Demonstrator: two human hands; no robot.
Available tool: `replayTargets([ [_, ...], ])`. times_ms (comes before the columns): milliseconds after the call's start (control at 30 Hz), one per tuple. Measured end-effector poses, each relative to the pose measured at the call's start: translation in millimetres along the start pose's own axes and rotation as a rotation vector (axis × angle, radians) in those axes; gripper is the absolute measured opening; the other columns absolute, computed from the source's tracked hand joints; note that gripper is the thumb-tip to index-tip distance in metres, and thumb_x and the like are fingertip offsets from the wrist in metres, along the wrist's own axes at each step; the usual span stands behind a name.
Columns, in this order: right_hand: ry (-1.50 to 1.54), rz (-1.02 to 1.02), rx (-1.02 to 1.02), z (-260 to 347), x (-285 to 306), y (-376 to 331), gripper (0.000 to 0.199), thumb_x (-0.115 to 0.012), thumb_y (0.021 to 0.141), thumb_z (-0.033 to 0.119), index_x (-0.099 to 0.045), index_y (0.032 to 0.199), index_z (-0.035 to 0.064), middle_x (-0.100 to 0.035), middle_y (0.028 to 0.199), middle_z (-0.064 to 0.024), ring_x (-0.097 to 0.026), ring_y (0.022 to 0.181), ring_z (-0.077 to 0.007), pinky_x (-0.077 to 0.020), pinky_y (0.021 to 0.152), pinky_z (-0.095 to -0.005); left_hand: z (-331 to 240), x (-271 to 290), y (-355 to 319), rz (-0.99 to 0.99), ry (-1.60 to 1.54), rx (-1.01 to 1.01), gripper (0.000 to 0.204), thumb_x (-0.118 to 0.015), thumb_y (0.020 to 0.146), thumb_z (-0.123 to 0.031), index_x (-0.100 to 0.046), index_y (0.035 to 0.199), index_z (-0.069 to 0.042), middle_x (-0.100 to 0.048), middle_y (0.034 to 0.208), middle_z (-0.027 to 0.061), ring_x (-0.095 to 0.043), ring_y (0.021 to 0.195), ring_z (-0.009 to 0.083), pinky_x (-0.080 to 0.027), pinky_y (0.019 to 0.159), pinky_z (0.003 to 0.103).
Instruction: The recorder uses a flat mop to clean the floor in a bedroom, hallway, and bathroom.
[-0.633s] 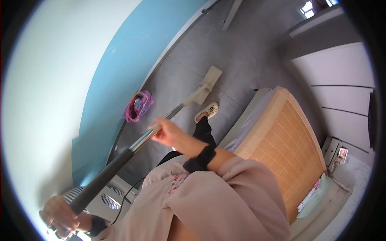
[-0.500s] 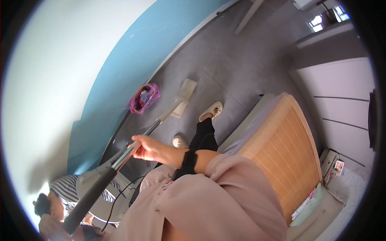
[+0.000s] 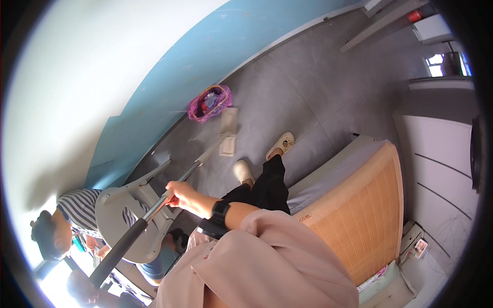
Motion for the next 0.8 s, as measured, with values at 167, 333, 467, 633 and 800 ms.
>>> replayTargets([
  [167,-0.099,-0.277,0.293,89,78,-30,0.015,-0.050,0.072,0.017,-0.051,0.070,0.0016,-0.052,0.051,-0.0134,-0.053,0.043,-0.0222,-0.0380,0.036,-0.0290,94,-37,-65,-0.854,-0.239,0.364,0.017,-0.044,0.072,-0.012,-0.038,0.056,-0.010,-0.032,0.048,0.0003,-0.034,0.043,0.0117,-0.038,0.058,0.031],
  [333,-0.076,-0.567,0.455,202,184,-80,0.012,-0.052,0.067,0.010,-0.047,0.075,0.0022,-0.046,0.057,-0.0117,-0.043,0.040,-0.0196,-0.0343,0.033,-0.0283,152,-178,42,-0.676,-0.491,0.449,0.012,-0.039,0.065,0.002,-0.051,0.066,-0.002,-0.052,0.057,0.0089,-0.050,0.056,0.0185,-0.041,0.074,0.042],
  [467,0.089,-0.640,0.549,262,307,-53,0.011,-0.045,0.071,0.008,-0.044,0.079,-0.0003,-0.053,0.073,-0.0178,-0.050,0.043,-0.0235,-0.0312,0.032,-0.0271,163,-231,81,-0.403,-0.503,0.679,0.023,-0.042,0.061,0.000,-0.056,0.080,0.003,-0.058,0.070,0.0127,-0.056,0.071,0.0222,-0.044,0.071,0.036],
  [633,0.086,-0.393,0.363,202,114,-87,0.020,-0.043,0.073,0.003,-0.045,0.092,-0.0018,-0.054,0.076,-0.0215,-0.044,0.039,-0.0207,-0.0341,0.033,-0.0268,94,-114,51,-0.734,0.078,0.880,0.027,-0.049,0.070,-0.013,-0.054,0.090,0.004,-0.056,0.074,0.0101,-0.055,0.062,0.0170,-0.043,0.060,0.025],
  [800,0.047,-0.051,0.046,167,29,-54,0.011,-0.049,0.074,0.014,-0.048,0.075,0.0026,-0.054,0.063,-0.0132,-0.048,0.045,-0.0199,-0.0354,0.035,-0.0292,4,-42,45,-0.696,0.705,1.114,0.021,-0.048,0.077,-0.019,-0.049,0.071,0.001,-0.044,0.058,0.0007,-0.037,0.049,0.0061,-0.032,0.052,0.019],
])
Point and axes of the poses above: each hand's wrist, its own y-axis towards the middle knuckle, its own x-axis out of the back of the hand, z = x × y, the point moved 8 cm from there along y, towards the middle knuckle
